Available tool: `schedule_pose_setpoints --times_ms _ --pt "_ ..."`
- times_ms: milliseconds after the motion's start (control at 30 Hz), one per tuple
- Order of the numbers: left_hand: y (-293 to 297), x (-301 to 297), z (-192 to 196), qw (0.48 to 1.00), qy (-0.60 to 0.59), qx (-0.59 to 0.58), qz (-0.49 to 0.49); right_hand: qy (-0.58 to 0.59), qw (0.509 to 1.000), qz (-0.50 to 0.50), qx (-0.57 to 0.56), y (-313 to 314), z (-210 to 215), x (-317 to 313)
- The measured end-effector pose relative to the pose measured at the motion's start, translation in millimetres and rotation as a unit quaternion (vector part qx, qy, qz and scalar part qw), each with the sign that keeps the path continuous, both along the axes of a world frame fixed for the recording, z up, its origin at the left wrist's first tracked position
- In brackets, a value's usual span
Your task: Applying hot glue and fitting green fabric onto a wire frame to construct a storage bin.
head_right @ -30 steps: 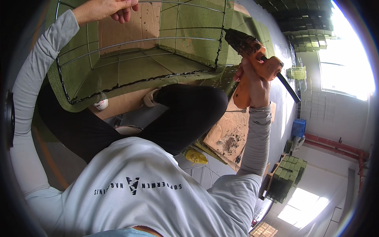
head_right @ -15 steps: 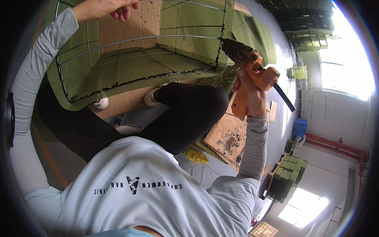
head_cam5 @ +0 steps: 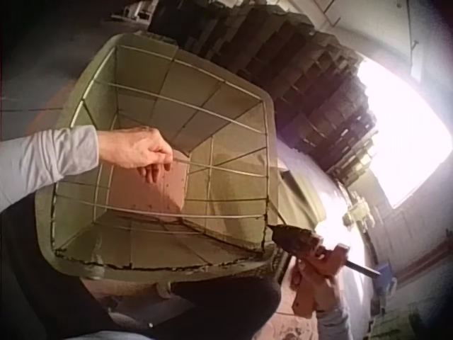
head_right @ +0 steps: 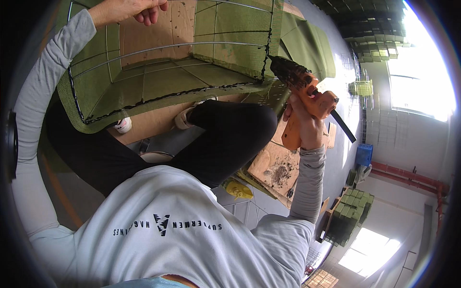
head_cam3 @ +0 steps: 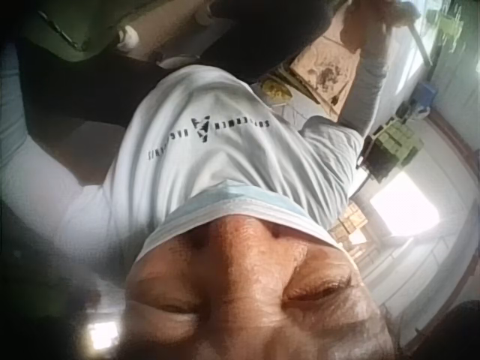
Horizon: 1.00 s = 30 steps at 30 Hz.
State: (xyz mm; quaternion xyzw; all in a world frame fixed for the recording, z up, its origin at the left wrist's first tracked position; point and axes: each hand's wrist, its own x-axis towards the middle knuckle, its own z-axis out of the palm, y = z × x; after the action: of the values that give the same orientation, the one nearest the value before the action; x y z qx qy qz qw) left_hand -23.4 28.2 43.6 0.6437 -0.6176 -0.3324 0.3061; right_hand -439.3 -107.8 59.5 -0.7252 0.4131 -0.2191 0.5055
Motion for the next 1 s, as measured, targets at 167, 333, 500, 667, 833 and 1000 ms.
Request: schedule_pose_setpoints --times_ms 167,333,500,667,833,1000 --pt "2 4 2 1.0 -0.001 0.003 0.008 0.009 1.0 -0.003 -0.006 -1 0 1" --pt "-10 12 -8 0.999 0.001 0.023 0.023 -0.038 0.998 -0.045 0.004 6 0 -2" --pt "-16 32 -11 0.999 -0.012 0.023 0.033 -0.201 0.979 -0.028 0.037 -6 -10 -28" --pt "-39 45 -7 0.983 -0.18 -0.022 0.041 -0.24 0.959 -0.141 0.054 -29 -48 -106" --pt "-76 65 -19 0.931 -0.317 -0.158 0.083 -0.316 0.904 -0.267 0.105 -66 -140 -224" --pt "-76 122 -33 0.948 -0.264 -0.081 0.157 -0.407 0.804 -0.414 0.125 -94 -218 -249"
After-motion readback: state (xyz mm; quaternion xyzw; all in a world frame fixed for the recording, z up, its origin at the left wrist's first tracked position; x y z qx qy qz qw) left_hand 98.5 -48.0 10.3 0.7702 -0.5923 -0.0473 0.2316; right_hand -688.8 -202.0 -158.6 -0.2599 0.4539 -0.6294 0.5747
